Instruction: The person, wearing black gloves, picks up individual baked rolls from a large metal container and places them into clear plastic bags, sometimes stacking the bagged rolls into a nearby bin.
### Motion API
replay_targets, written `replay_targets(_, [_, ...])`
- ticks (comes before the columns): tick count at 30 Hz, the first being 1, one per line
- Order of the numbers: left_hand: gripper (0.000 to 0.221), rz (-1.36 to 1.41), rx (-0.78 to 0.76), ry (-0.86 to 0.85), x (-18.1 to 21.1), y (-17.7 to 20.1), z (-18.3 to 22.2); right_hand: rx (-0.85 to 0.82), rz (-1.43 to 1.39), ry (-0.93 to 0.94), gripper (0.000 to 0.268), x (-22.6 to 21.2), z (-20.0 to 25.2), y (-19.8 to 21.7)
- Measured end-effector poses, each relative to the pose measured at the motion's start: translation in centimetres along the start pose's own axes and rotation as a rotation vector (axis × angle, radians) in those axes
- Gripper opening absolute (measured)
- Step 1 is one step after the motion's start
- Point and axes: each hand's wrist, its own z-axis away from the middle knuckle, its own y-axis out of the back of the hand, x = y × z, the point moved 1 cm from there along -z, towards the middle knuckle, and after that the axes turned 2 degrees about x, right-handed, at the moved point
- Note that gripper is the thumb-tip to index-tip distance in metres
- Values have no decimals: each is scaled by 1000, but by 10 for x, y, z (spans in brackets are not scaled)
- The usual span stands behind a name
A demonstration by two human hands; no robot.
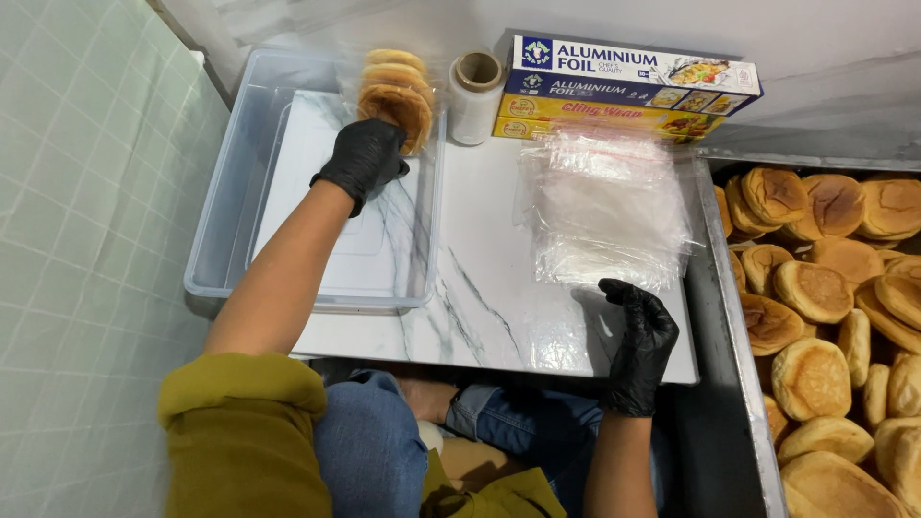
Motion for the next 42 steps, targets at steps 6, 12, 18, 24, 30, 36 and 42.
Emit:
replay_targets(6, [26,52,-16,7,0,-6,-2,-3,1,-35,19,8,-2,2])
replay_targets(12, [40,18,-91,20,-4,-16,-1,-15,30,6,18,1,1,0])
replay_targets(18, [11,-1401,447,-167,111,42,26,-13,32,5,17,1,1,0])
replay_targets(24, [49,302,261,-657,247,25,95,-11,88,27,21,2,4,1])
replay_targets(30, [59,790,124,-528,263,10,131,27,44,2,19,14,1,4])
replay_targets(36, [61,817,5,-396,257,24,128,100,-158,-259,16,11,-10,3])
replay_targets(42, [88,369,-104,-353,249,-3,121,121,-184,-371,20,14,-15,2])
